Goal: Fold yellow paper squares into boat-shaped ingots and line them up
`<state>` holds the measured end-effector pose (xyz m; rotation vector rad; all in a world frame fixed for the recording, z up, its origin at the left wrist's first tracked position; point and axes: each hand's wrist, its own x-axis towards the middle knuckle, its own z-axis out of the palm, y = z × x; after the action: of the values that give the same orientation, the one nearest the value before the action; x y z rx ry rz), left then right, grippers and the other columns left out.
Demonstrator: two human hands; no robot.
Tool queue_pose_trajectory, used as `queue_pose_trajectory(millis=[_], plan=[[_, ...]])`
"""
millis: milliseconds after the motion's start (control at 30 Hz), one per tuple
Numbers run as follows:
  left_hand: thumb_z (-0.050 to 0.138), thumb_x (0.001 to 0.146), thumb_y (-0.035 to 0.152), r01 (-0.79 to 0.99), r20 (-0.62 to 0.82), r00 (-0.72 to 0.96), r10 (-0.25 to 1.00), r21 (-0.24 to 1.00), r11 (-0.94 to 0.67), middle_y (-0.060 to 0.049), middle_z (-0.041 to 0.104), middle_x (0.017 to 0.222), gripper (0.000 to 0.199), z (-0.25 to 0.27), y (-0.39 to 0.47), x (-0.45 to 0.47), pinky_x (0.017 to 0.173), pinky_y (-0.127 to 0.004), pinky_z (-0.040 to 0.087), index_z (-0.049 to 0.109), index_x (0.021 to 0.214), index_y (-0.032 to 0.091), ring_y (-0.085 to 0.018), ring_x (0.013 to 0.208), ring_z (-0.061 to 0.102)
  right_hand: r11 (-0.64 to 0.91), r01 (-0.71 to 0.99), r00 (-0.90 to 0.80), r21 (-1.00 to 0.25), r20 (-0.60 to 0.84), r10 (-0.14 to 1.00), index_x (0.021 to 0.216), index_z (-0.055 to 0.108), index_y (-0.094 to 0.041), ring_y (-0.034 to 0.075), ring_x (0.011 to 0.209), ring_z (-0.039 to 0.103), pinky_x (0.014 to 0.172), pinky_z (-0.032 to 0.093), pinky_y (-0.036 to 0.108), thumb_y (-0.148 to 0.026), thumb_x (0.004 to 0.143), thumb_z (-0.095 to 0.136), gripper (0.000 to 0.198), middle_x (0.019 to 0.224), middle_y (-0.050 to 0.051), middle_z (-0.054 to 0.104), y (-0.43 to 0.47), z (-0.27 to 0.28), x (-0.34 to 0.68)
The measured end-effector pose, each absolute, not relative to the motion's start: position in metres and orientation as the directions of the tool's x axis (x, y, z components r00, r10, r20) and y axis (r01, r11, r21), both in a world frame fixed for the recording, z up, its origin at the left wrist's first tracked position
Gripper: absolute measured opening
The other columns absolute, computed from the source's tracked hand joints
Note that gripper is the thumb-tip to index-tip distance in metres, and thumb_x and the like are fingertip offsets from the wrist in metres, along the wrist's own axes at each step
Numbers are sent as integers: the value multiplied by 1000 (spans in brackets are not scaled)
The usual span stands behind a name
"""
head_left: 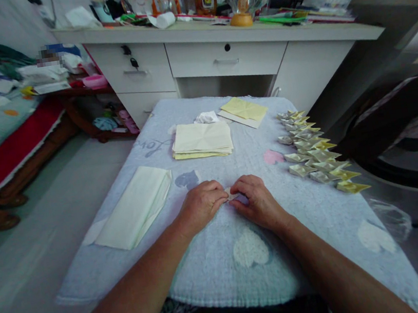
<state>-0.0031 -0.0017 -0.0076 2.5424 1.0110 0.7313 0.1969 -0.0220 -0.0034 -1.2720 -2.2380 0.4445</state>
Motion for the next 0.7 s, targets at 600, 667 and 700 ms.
queue_pose_trajectory(millis=[600,667,700], plan=[[60,85,12,588,271,542,795,553,-590,-2,63,85,9,-4,-2,-1,72,-25,46,67,83,18,-15,82,61,555,772,-472,-309,306,827,82,66,-19,20,86,48,81,34,35,-16,85,58,9,83,4,61,-24,1,186],[60,84,13,590,259,540,801,562,-580,-2,62,85,9,-5,-2,-2,72,-25,46,67,83,18,-15,81,61,549,773,-470,-318,293,833,82,65,-19,21,86,48,81,34,36,-16,86,56,10,83,5,60,-24,2,186],[60,85,13,586,256,543,800,567,-579,-2,62,85,9,-5,-1,-2,72,-25,46,68,83,18,-15,81,60,544,774,-468,-325,287,836,82,65,-19,21,86,48,81,34,36,-16,86,56,10,83,5,60,-25,2,186]])
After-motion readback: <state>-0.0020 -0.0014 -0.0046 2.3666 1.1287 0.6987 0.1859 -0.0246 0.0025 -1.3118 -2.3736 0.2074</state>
